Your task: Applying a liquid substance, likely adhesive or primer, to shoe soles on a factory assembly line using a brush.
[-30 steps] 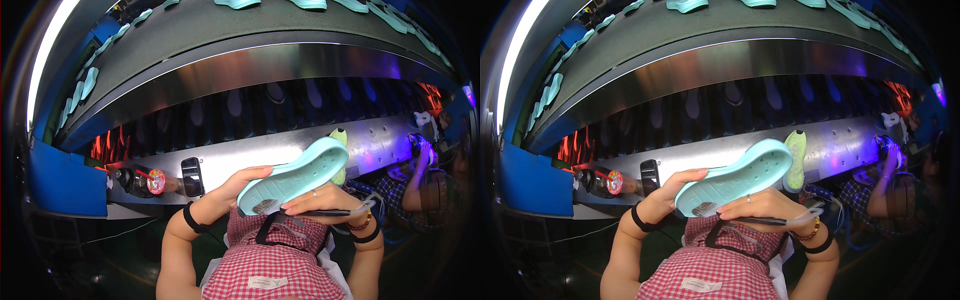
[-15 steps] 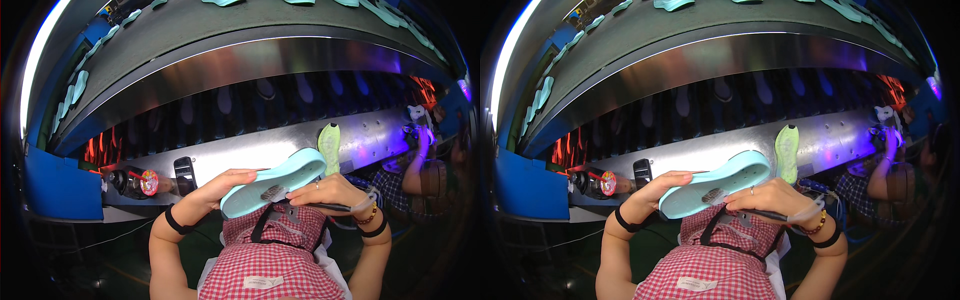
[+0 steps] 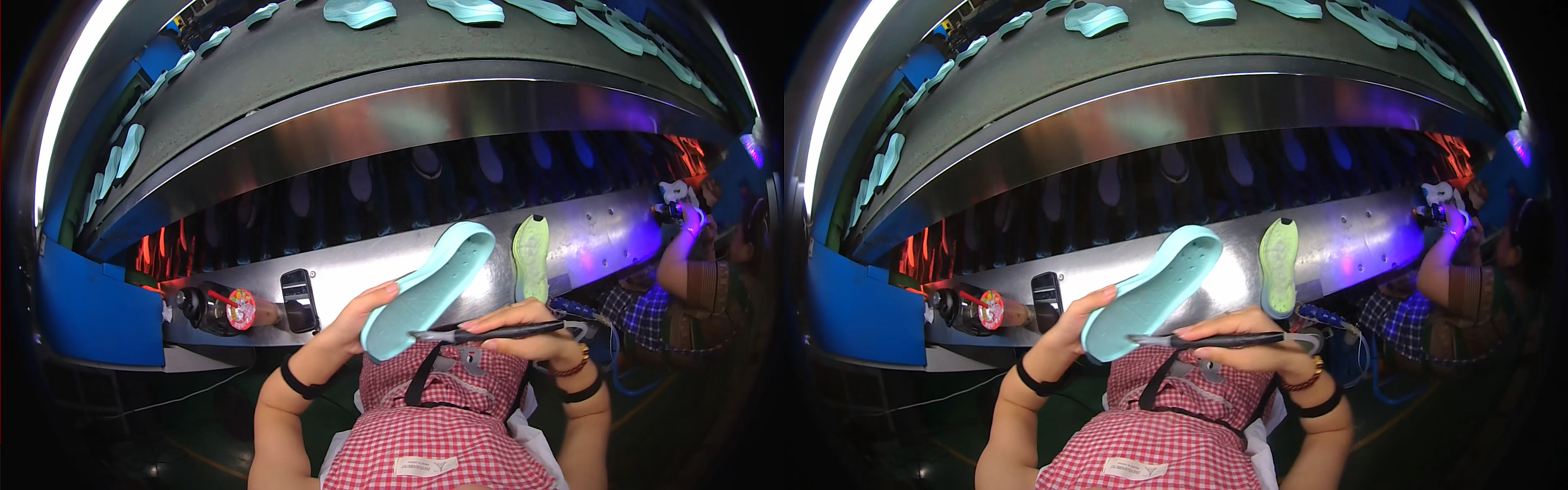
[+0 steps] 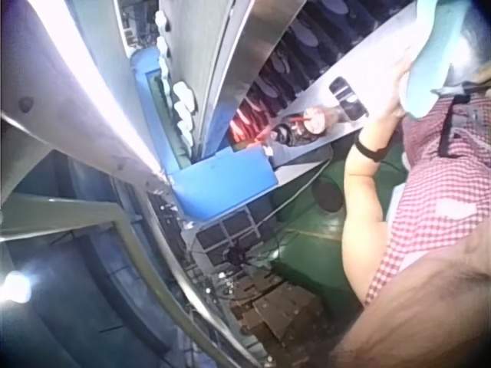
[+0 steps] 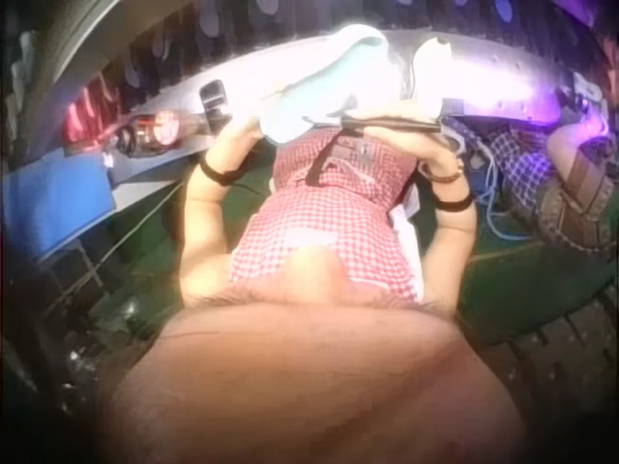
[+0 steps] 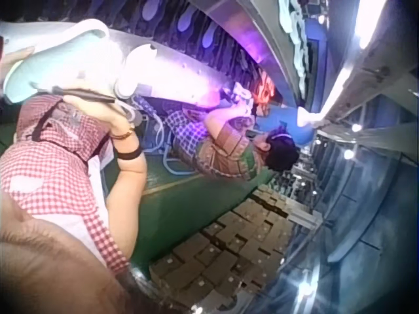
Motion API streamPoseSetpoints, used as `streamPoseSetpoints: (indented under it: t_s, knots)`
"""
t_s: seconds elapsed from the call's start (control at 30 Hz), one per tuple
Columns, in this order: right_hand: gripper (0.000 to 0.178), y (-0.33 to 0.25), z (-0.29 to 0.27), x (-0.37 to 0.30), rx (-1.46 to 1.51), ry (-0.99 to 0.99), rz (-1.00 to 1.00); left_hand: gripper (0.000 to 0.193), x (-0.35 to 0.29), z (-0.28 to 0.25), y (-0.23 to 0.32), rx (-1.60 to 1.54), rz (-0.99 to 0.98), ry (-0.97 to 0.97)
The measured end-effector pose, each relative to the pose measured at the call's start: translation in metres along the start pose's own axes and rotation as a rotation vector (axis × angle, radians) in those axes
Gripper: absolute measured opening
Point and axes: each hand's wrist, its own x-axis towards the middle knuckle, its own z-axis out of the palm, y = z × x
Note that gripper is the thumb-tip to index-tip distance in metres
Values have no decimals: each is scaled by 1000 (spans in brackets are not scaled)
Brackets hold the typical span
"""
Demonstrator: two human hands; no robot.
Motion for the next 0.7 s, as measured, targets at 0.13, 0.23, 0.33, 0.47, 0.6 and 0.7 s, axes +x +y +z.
streamPoseSetpoints:
  t_s: [0.13, 0.23, 0.33, 0.47, 0.6, 0.7]
  knots:
    - [22, 22, 9, 12, 132, 197, 187, 56, 14, 15, -17, -262, 54, -11]
    - [17, 29, 1, 14, -82, 401, 59, 52, 9, -1, -28, -337, 86, -60]
    - [17, 40, 3, 18, 9, 515, 30, 49, 23, -8, -41, -386, 131, 17]
    - [20, 53, -3, 29, -123, 845, -110, 49, 24, -5, -43, -370, 97, -40]
    - [21, 49, 21, 28, -168, 746, -119, 50, 17, -3, -42, -275, 174, 46]
    - [24, 24, 17, -1, -106, 388, -90, 51, -18, -7, -16, -191, 374, -74]
